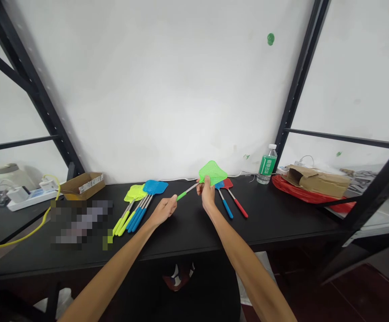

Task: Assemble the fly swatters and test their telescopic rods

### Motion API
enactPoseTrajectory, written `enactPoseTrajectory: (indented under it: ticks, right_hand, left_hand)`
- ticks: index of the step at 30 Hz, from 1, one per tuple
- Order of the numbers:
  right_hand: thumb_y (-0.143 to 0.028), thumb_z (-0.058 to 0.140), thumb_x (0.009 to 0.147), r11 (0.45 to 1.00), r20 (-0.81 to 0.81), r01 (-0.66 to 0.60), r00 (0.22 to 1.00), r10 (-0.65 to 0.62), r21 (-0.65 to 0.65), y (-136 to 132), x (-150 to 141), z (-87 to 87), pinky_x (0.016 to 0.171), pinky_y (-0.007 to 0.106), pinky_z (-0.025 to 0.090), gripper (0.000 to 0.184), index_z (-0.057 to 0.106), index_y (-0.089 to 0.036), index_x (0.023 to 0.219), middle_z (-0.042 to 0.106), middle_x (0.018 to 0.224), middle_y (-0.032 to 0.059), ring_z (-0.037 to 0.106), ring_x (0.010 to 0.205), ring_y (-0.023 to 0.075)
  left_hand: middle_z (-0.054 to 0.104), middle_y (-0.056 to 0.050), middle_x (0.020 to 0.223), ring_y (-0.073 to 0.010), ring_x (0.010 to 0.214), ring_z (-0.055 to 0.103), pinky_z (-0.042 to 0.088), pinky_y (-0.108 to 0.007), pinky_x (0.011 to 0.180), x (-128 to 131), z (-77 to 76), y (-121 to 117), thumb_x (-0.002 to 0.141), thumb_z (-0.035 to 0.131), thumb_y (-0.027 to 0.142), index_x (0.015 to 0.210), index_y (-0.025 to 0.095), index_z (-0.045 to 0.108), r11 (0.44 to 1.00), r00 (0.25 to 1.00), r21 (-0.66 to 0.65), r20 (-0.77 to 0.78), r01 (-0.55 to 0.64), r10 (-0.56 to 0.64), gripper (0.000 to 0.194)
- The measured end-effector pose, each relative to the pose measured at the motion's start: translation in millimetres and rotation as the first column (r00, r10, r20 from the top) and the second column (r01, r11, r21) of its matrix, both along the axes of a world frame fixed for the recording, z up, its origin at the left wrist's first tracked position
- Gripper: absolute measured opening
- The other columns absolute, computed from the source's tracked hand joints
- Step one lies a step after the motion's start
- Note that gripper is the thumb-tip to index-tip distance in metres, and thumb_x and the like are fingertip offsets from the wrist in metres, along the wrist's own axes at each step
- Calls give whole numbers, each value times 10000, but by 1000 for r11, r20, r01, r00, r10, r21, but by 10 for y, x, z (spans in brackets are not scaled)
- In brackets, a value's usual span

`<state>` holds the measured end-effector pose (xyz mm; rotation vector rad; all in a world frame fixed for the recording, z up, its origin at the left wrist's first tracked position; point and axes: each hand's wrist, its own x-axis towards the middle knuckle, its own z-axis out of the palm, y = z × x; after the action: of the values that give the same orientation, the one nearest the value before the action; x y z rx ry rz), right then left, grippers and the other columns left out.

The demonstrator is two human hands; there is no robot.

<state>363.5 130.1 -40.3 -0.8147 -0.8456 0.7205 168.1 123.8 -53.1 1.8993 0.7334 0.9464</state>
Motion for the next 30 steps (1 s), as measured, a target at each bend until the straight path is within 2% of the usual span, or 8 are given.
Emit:
enactPoseTrajectory:
  ticks: [4, 8, 13, 16, 23, 30]
  right_hand:
    - [-714, 435, 855, 999, 0, -42, 999, 42, 0, -8, -40, 0, 420, 230, 322, 562, 604, -186, 761, 479, 481, -31, 425, 419, 100]
    - [-714, 463, 840, 998, -74, -57, 996, 55, -23, 7, -29, -15, 395, 228, 292, 567, 613, -176, 743, 474, 476, -30, 403, 400, 91]
    - [-637, 634, 761, 997, -158, -53, 986, 44, -53, 27, 18, 3, 388, 215, 284, 471, 614, -169, 708, 482, 507, -38, 391, 412, 72]
    - [-597, 685, 728, 997, -159, -47, 987, 37, -61, 10, 27, 21, 389, 211, 283, 437, 632, -163, 730, 486, 523, -44, 387, 414, 66]
    - [-580, 675, 747, 997, -98, -72, 993, 69, -30, -11, 19, 9, 391, 209, 294, 410, 614, -176, 723, 508, 554, -34, 412, 431, 73]
    - [-587, 664, 757, 997, -53, -67, 996, 65, -37, -26, 33, 3, 389, 210, 303, 417, 620, -174, 717, 509, 559, -33, 414, 429, 70]
  left_hand:
    - [241, 53, 468, -73, 429, 222, 166, -248, 450, 0, -14, 18, 914, 332, 666, 529, 209, 272, 999, 1000, -37, 26, -12, 13, 601]
    - [288, 55, 486, -67, 434, 248, 172, -229, 446, 15, -16, 13, 904, 358, 666, 558, 197, 342, 998, 999, -65, 35, 16, -14, 583]
    - [329, 71, 480, -70, 436, 274, 218, -208, 451, 38, 5, -4, 914, 396, 621, 720, 162, 531, 998, 998, -46, 50, 46, -44, 516]
    - [353, 68, 495, -77, 450, 306, 241, -209, 463, 38, 21, -18, 925, 402, 591, 789, 154, 567, 998, 997, -8, 36, 63, -63, 486]
    - [415, 43, 566, -95, 495, 361, 262, -217, 483, 22, 35, -35, 919, 434, 547, 779, 162, 597, 993, 995, 95, -62, -72, 78, 441]
    - [426, 44, 532, -114, 506, 387, 287, -230, 521, 32, 52, -66, 917, 432, 522, 749, 172, 610, 980, 991, 171, -67, -105, 118, 427]
